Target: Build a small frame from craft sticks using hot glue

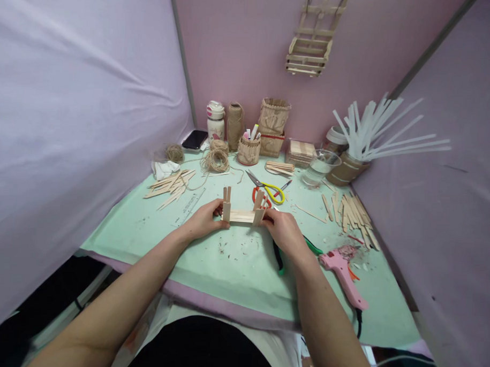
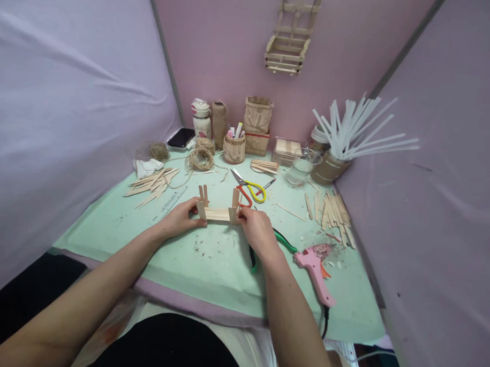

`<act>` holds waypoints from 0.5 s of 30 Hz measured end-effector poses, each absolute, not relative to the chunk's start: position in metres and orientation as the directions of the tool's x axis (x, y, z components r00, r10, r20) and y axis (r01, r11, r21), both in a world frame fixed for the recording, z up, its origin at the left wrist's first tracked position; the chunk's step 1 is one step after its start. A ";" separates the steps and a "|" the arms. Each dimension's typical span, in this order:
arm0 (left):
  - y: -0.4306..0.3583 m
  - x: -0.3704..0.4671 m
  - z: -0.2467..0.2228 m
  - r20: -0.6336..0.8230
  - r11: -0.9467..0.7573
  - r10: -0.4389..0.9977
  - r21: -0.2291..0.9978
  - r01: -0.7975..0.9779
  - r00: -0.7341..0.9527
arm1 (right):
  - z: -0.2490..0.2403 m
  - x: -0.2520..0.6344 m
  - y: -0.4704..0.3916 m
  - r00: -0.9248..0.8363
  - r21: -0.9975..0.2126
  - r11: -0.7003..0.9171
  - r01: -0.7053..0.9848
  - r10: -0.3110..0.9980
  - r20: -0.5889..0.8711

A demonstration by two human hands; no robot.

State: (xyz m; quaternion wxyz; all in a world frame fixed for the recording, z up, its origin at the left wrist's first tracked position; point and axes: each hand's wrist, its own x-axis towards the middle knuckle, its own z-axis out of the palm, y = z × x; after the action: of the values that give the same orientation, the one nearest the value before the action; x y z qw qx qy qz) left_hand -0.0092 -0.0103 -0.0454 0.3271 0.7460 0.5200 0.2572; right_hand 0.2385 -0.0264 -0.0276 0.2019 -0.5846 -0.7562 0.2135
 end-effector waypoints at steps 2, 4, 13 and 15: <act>-0.010 -0.010 -0.047 0.042 -0.243 0.944 0.760 0.603 0.328 | -0.027 0.238 -0.026 -0.234 -0.552 0.223 0.803 0.971 0.053; -0.010 -0.010 -0.047 0.044 -0.244 0.943 0.765 0.596 0.329 | -0.027 0.238 -0.026 -0.234 -0.547 0.223 0.807 0.971 0.050; -0.009 -0.010 -0.048 0.044 -0.238 0.945 0.773 0.588 0.325 | -0.027 0.237 -0.025 -0.236 -0.530 0.221 0.819 0.971 0.041; -0.009 -0.010 -0.049 0.044 -0.237 0.945 0.773 0.589 0.323 | -0.027 0.237 -0.025 -0.236 -0.529 0.220 0.819 0.971 0.039</act>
State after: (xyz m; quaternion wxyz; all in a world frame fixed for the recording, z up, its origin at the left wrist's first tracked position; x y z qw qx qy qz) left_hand -0.0101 -0.0092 -0.0492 0.3365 0.7406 0.5178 0.2649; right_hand 0.2369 -0.0248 -0.0274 0.1848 -0.5898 -0.7590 0.2049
